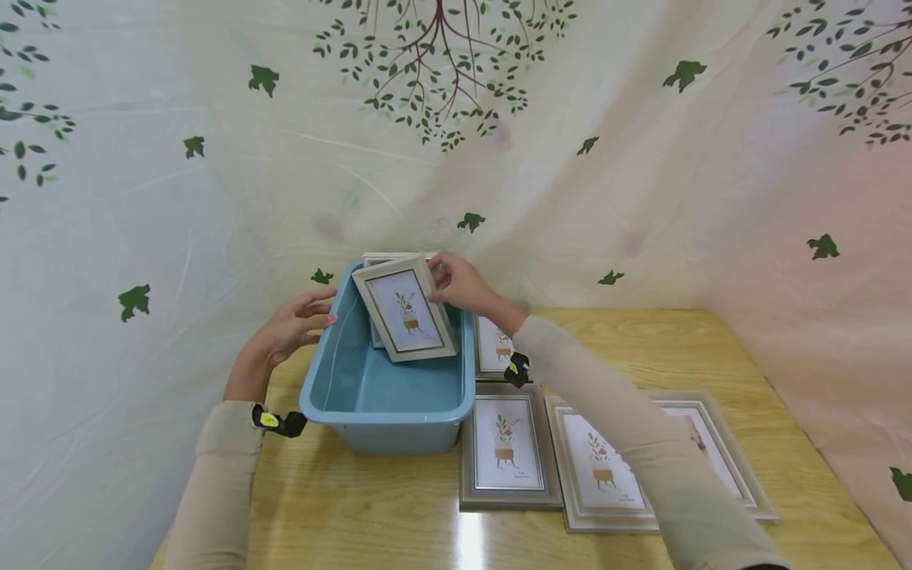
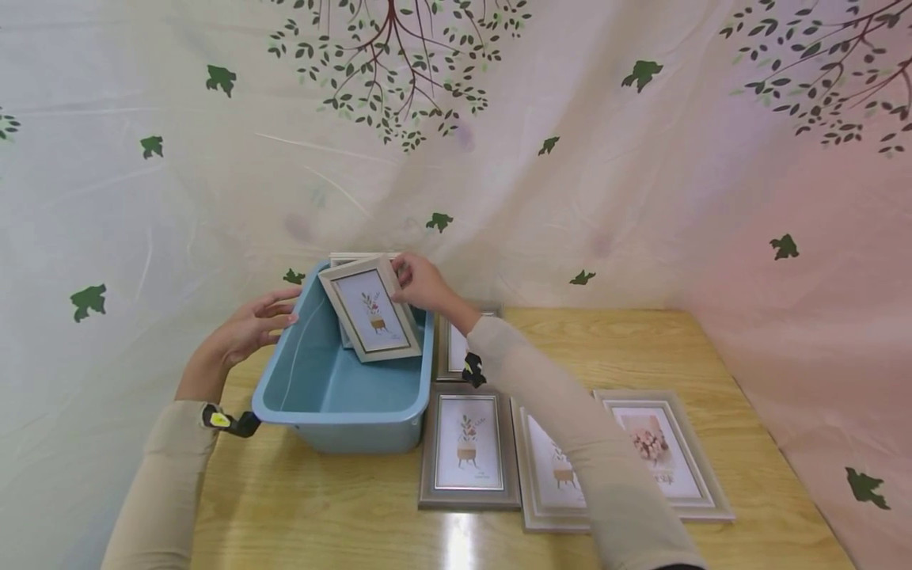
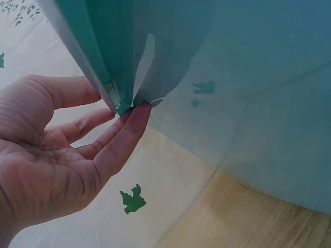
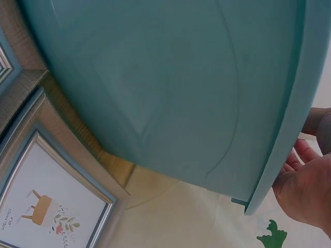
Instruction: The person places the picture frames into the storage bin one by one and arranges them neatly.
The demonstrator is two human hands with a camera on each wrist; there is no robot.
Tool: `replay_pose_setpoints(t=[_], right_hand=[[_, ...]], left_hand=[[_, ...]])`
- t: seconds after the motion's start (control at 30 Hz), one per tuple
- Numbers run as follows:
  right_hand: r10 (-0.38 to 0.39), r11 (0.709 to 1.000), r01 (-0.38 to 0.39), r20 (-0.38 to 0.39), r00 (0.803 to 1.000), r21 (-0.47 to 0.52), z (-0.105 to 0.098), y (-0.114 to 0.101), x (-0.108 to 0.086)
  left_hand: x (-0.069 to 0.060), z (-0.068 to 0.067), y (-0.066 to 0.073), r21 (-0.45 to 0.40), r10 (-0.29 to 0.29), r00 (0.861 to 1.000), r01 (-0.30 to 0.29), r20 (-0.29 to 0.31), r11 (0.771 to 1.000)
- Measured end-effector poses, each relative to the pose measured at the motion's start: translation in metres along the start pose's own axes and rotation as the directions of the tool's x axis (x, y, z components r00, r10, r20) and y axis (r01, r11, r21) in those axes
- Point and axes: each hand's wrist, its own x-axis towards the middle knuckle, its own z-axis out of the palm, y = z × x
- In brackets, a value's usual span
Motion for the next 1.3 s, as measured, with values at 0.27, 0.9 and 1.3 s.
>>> replay_pose_setpoints(t=[0.27,0.9,1.3], right_hand=[[-0.012,0.999,0.013,0.017,1.000,-0.052,0.004,-0.002,0.000],[-0.013,0.995,0.013,-0.001,1.000,0.095,-0.003,-0.017,0.005],[-0.031,0.995,0.040,-0.094,0.995,0.087,0.001,0.003,0.007]], left_hand=[[-0.002,0.000,0.002,-0.007,0.002,1.000,-0.002,-0.002,1.000],[0.000,0.000,0.001,-0.002,0.007,1.000,-0.007,0.002,1.000],[0.000,0.000,0.002,-0.005,-0.007,1.000,0.007,-0.003,1.000]])
